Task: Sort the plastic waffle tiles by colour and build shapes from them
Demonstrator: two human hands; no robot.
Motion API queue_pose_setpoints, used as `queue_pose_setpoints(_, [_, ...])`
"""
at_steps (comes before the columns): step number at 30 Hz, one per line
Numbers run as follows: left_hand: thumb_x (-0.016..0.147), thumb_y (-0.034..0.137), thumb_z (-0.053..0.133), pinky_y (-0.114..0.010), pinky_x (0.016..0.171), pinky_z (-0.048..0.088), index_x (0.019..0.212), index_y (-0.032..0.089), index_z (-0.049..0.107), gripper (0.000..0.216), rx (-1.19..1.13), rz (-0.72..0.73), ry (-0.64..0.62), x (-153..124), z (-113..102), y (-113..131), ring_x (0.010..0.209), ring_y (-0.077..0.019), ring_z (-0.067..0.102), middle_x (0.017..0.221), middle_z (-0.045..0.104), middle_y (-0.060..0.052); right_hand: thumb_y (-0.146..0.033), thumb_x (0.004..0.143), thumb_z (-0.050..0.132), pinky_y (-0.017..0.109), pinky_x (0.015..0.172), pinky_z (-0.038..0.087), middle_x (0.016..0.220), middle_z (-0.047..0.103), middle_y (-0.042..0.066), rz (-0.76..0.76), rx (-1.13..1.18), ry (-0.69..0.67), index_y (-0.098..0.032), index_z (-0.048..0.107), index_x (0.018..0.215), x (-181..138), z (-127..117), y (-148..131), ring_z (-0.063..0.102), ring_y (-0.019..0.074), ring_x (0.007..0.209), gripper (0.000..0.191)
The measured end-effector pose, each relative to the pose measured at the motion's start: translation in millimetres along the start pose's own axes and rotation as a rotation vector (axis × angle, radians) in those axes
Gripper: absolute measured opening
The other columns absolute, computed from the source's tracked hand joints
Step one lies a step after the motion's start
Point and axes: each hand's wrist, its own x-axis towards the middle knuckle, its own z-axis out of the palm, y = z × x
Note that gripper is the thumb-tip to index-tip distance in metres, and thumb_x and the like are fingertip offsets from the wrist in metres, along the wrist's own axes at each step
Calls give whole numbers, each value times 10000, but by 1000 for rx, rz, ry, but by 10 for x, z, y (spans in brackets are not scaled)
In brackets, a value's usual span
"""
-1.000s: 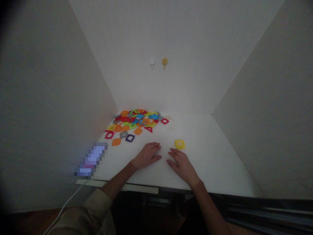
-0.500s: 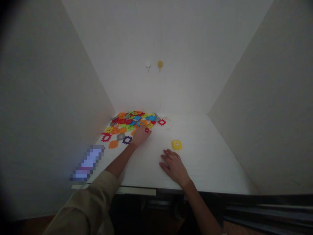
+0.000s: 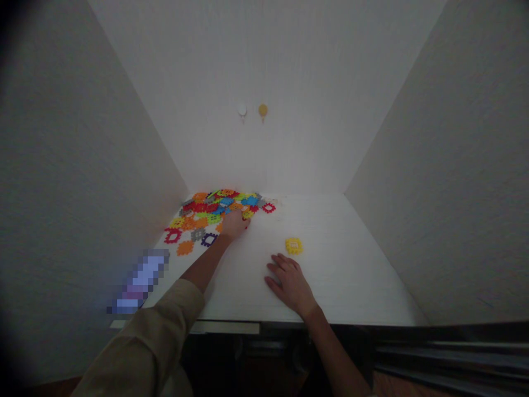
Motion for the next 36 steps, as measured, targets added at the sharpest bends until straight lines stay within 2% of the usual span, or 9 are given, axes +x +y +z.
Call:
queue_pose_setpoints(10, [734, 428, 613, -292, 741, 474, 929, 150, 619, 340, -190, 18, 18, -113, -58, -241, 845, -219, 622, 885, 667, -79, -399, 887, 491, 473, 1027, 357, 1333, 522, 99, 14, -24, -24, -219, 590, 1182, -1, -14, -16, 418, 263, 1280, 360])
queue_pose_setpoints(13, [711, 455, 646, -294, 749, 485, 975, 148, 615, 406, -279, 50, 22, -229, -105, -321, 832, -200, 622, 891, 670, -66, -405, 885, 491, 483, 1024, 361, 1331, 524, 100, 13, -13, -21, -222, 593, 1178, 2, -4, -10, 426, 267, 1273, 360])
queue_pose_setpoints(17, [710, 422, 675, -265, 736, 511, 1066, 142, 597, 460, -516, 157, 25, -454, -169, -319, 835, -163, 627, 980, 670, -71, -410, 863, 526, 487, 1017, 379, 1293, 556, 99, 32, 60, 23, -226, 612, 1148, 0, 23, 16, 460, 271, 1242, 350])
queue_pose_setpoints(21, [709, 392, 692, -251, 692, 533, 1103, 152, 598, 471, -652, 280, -23, -673, -213, -142, 788, -145, 632, 1022, 666, -76, -405, 865, 526, 440, 1008, 421, 1268, 572, 86, 102, 227, 132, -239, 590, 1175, 14, 3, 73, 518, 233, 1182, 357])
queue_pose_setpoints(27, [698, 351, 707, -274, 701, 546, 1108, 147, 601, 470, -727, 449, -111, -844, -167, 319, 778, -148, 637, 993, 673, -76, -408, 854, 544, 436, 1042, 398, 1275, 565, 89, 202, 322, 324, -239, 541, 1246, 119, -155, 328, 511, 229, 1195, 427])
queue_pose_setpoints(32, [700, 296, 701, -282, 745, 544, 1104, 134, 598, 447, -801, 539, -137, -848, 58, 668, 854, -162, 635, 1035, 664, -87, -402, 853, 540, 426, 987, 448, 1231, 598, 75, 221, 355, 308, -255, 563, 1216, 130, -272, 646, 558, 223, 1130, 392])
queue_pose_setpoints(36, [708, 280, 694, -291, 780, 535, 1124, 140, 586, 452, -835, 543, -123, -820, 238, 833, 907, -169, 630, 1072, 657, -86, -385, 859, 536, 417, 976, 459, 1213, 608, 73, 230, 342, 301, -258, 564, 1215, 79, -317, 821, 566, 215, 1116, 379])
